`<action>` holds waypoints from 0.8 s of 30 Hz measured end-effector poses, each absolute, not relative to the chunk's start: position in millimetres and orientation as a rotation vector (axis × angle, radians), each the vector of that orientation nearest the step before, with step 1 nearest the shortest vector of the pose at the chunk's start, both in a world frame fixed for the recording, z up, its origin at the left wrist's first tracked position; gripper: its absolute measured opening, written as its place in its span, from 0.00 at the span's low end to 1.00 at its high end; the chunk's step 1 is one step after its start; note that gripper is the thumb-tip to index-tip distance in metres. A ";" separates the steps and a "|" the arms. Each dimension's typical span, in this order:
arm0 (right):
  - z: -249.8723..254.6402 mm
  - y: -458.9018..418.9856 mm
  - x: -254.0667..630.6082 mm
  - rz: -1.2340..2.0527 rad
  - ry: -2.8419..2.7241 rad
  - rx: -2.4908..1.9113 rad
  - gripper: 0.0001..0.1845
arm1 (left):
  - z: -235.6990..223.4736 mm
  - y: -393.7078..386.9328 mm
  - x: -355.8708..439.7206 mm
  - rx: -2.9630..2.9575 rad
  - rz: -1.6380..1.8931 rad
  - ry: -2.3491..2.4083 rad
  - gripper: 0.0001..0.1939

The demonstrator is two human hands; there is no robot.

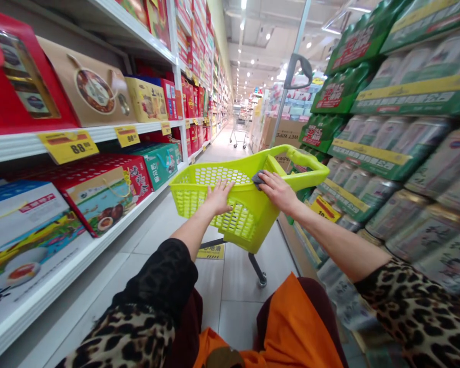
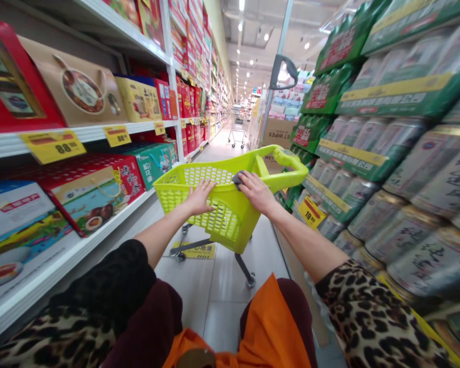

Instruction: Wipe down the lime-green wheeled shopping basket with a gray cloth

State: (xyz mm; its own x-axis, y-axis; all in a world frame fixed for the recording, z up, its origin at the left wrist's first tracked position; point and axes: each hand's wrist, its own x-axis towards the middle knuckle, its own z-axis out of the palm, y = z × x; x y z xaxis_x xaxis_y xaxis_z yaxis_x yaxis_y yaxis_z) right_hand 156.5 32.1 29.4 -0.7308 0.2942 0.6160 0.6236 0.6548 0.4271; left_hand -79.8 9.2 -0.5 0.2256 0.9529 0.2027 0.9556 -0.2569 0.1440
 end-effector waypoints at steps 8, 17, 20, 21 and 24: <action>13.7 26.6 173.4 -0.862 -2.490 -0.439 0.14 | -0.6 10.4 -91.0 -2.474 -0.449 -1.880 0.48; -55.6 13.2 182.5 -0.787 -2.712 -0.296 0.14 | -21.7 -8.6 -84.7 -2.272 -0.687 -1.840 0.45; -31.6 9.1 177.8 -0.709 -2.555 -0.398 0.13 | -37.5 -23.5 -68.0 -2.297 -1.137 -1.771 0.39; -22.3 6.9 174.9 -0.690 -2.506 -0.424 0.13 | -39.5 -28.6 -58.3 -2.322 -1.365 -1.739 0.37; -5.3 -3.2 162.2 -0.588 -2.463 -0.410 0.12 | -34.8 -41.8 -21.1 -2.414 -2.251 -1.652 0.25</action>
